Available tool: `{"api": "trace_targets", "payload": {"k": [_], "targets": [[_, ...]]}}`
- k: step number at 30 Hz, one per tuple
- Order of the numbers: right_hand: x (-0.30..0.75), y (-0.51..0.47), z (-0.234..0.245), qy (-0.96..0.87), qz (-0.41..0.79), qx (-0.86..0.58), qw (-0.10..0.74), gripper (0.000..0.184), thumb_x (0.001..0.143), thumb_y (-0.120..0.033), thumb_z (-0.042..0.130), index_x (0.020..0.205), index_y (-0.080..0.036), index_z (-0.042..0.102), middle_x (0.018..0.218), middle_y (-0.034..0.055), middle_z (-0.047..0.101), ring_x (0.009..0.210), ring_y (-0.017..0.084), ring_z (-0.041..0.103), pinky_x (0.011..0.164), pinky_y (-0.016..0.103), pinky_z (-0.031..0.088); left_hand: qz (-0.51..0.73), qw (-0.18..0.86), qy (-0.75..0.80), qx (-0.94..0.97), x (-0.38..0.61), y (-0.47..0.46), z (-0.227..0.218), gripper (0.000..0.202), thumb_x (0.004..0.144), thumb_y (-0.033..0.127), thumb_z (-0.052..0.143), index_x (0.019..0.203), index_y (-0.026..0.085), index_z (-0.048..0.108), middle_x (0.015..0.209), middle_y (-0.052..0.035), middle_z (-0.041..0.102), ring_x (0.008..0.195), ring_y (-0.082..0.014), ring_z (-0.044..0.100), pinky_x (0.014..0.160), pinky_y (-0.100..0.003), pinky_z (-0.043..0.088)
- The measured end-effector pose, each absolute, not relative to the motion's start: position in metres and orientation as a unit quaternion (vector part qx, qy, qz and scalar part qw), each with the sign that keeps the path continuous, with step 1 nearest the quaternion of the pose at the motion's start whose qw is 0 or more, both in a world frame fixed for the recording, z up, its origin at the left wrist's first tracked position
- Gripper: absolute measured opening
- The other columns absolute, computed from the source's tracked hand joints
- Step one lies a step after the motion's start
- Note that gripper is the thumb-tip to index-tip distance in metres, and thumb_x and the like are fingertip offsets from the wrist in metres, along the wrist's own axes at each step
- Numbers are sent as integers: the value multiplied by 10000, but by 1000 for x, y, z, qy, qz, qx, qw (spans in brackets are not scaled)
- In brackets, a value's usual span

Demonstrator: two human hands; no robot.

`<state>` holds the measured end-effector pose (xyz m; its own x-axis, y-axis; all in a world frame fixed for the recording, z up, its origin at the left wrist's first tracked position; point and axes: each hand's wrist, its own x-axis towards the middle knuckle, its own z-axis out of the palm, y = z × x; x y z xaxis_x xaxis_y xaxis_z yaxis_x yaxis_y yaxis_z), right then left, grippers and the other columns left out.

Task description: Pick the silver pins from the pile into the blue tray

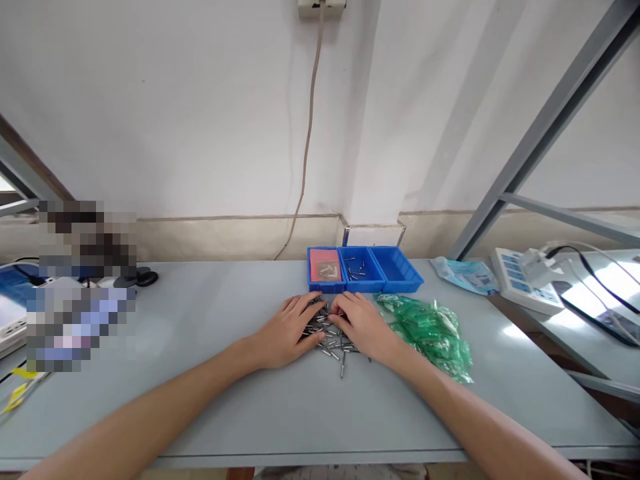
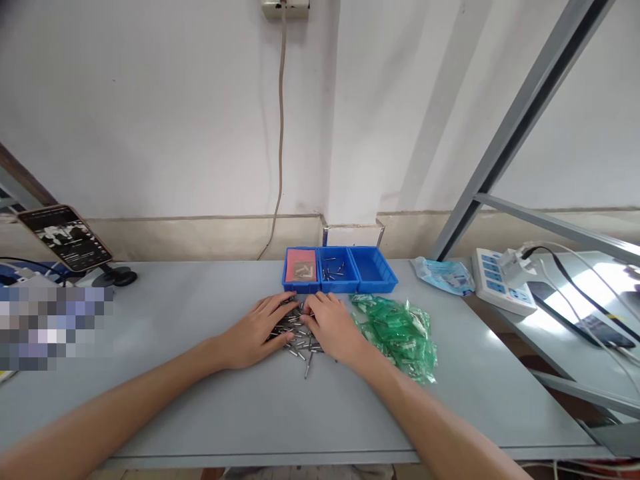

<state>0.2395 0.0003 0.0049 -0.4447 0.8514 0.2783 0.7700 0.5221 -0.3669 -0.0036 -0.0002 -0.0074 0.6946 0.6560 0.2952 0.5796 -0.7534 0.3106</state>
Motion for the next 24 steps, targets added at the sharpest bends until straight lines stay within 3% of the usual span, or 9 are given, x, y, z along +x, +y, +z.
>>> {"api": "trace_targets", "payload": {"k": [8,16,24], "targets": [[242,4,3,-825,94,-497,252,163,1058,-197,567,899,-235,571,935,27,698,878,246,553,828,363,414,190,98,342,915,-3,-1,-6,594,1102,530,452,1620,251,371,1678,-120,350,1518,-314,381,1246,-518,377],[242,4,5,-791,125,-522,293,180,1078,-269,494,931,-251,596,886,23,698,869,252,563,790,354,410,190,98,342,915,-4,0,-7,600,1099,541,451,1615,247,369,1675,-130,352,1513,-320,385,1242,-529,374],[242,4,12,-739,230,-522,359,171,1056,-318,478,945,-254,591,825,2,701,786,223,636,738,342,447,198,95,334,917,-3,0,-8,571,1098,517,464,1609,273,385,1662,-124,370,1491,-326,411,1226,-540,387]]}}
